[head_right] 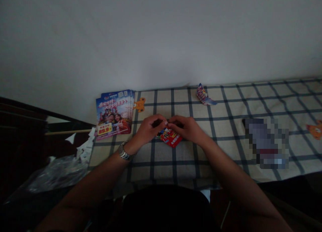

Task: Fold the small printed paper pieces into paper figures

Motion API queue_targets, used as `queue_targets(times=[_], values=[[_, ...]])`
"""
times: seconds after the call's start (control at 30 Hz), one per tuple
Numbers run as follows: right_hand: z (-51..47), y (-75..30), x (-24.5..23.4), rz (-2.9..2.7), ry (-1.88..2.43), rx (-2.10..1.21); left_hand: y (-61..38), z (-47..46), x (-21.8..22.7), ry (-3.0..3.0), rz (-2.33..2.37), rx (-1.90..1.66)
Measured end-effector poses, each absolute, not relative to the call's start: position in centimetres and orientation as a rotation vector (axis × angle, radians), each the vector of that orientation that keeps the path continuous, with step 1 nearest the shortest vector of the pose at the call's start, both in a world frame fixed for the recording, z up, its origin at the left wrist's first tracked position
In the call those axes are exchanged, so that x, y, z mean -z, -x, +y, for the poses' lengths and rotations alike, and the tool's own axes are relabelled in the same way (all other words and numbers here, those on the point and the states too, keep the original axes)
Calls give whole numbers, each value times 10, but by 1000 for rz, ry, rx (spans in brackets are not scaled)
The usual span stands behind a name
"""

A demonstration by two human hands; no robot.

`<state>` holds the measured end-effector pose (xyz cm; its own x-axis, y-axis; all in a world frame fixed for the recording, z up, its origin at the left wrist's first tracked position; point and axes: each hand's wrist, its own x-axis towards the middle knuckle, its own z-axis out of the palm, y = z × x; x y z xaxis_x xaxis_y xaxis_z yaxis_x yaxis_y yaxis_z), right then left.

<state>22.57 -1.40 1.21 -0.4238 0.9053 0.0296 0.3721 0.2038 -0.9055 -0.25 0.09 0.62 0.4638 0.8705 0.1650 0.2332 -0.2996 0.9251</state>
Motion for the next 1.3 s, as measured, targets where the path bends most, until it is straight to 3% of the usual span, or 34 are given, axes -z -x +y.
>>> queue_targets(times=[0.97, 1.3], values=[[-8, -237, -15, -2016, 1333, -998, 13, 14, -7, -1793, 1080, -992], [-7, -241, -20, -1874, 1254, -1230, 19, 21, -11, -1722, 1125, -1056]])
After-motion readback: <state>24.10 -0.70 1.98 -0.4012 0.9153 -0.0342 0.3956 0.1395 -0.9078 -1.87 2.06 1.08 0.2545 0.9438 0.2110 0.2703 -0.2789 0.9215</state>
